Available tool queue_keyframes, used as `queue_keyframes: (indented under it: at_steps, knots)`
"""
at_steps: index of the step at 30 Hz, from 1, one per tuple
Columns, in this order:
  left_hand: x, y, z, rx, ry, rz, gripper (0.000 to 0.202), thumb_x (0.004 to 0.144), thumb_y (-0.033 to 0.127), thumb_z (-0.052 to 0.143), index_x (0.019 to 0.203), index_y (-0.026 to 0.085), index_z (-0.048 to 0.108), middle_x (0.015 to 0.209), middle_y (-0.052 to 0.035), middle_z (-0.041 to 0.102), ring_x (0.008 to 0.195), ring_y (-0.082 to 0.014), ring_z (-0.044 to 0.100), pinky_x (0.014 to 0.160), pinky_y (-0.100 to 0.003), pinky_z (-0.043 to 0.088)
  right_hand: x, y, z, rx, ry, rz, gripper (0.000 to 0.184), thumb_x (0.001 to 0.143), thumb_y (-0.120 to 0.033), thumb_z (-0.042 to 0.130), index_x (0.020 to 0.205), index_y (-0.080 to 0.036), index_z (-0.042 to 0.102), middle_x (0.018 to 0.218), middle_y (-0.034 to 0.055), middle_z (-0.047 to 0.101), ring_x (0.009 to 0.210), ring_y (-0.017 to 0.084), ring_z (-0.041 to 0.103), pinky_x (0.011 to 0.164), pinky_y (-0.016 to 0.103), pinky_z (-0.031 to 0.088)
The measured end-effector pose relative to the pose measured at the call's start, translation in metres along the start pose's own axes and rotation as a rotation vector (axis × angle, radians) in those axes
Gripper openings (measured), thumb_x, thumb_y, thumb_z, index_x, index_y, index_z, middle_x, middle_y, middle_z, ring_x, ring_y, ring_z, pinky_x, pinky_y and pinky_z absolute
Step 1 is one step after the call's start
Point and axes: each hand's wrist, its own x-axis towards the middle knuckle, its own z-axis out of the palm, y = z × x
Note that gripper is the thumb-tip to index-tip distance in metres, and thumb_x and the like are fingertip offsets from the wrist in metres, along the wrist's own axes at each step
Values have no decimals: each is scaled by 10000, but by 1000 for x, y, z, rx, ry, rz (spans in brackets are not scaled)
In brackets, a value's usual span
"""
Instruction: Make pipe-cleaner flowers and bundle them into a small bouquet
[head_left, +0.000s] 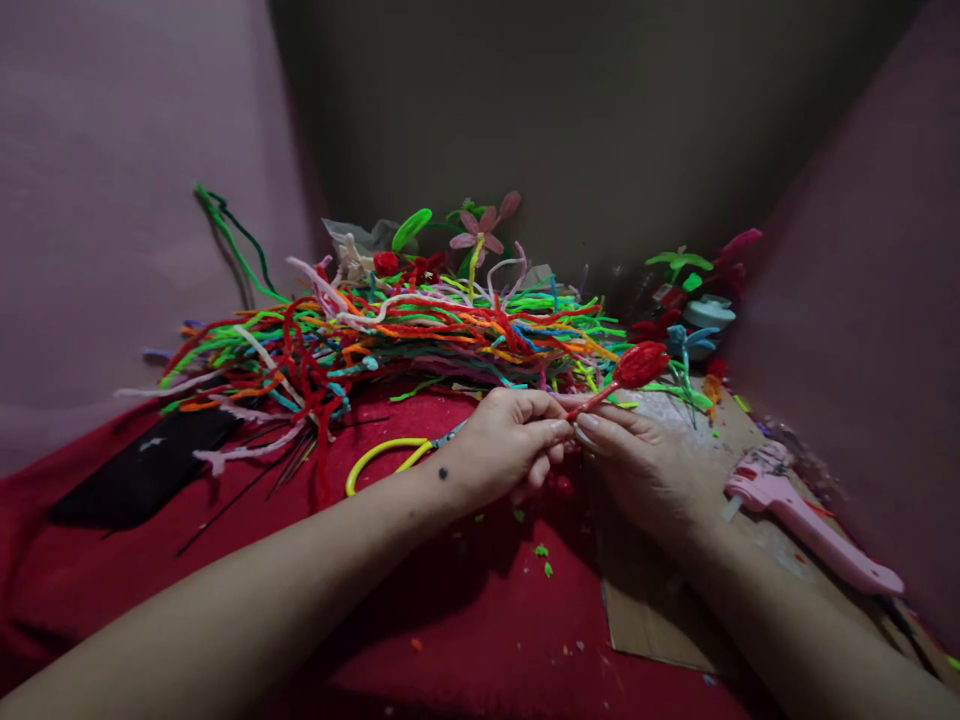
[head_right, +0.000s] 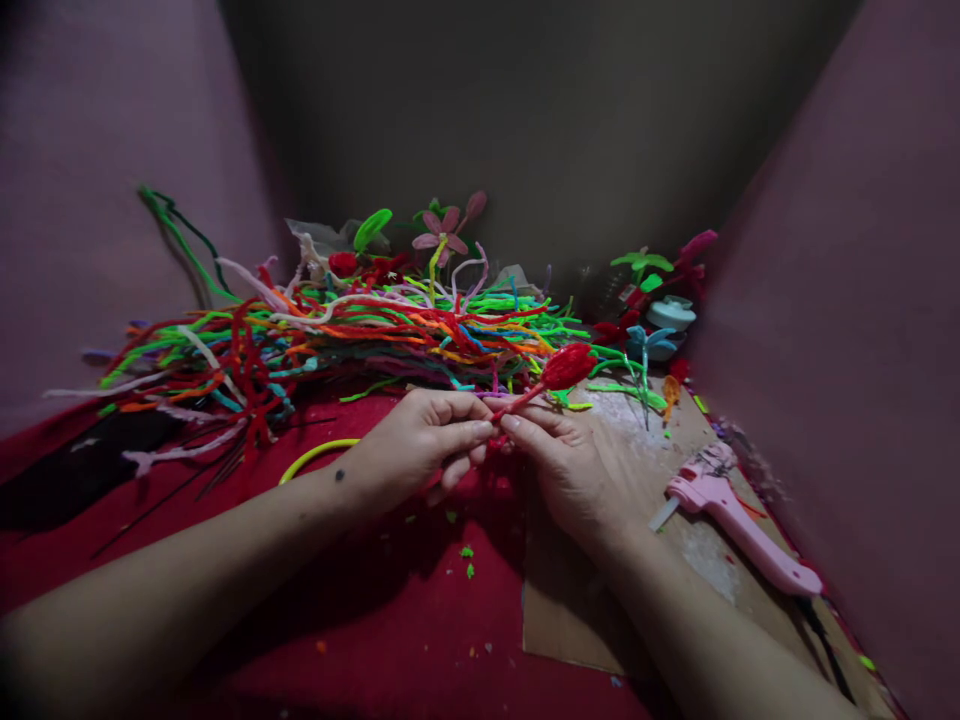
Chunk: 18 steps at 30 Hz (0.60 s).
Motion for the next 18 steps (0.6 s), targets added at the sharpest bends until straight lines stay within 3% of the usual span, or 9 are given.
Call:
queue_keyframes:
  at_steps: [10, 15, 18]
  knots:
    - [2, -2, -9, -480, -281, -113, 78, 801, 162, 522, 736, 124, 543, 425, 83, 435, 252, -18, 272, 257, -133, 281, 0, -3, -1, 303, -62, 99, 251, 735, -229, 683, 985, -241, 702, 975, 47, 708, 903, 212, 636, 857, 386, 457]
    - [4, -5, -10, -474, -338, -95, 78, 798, 186, 528, 784, 115, 557, 459, 76, 461, 252, -19, 281, 261, -149, 298, -1, -4, 1, 378, -41, 136, 188, 688, -193, 708, 875, -213, 720, 875, 42, 720, 860, 213, 641, 842, 389, 469]
    - [5, -4, -10, -331, -312, -66, 147, 818, 231, 497, 731, 123, 546, 477, 60, 471, 271, -34, 333, 287, -169, 315, -1, -5, 3, 377, -17, 135, 141, 675, -188, 704, 814, -200, 719, 842, 40, 717, 834, 214, 640, 819, 386, 479]
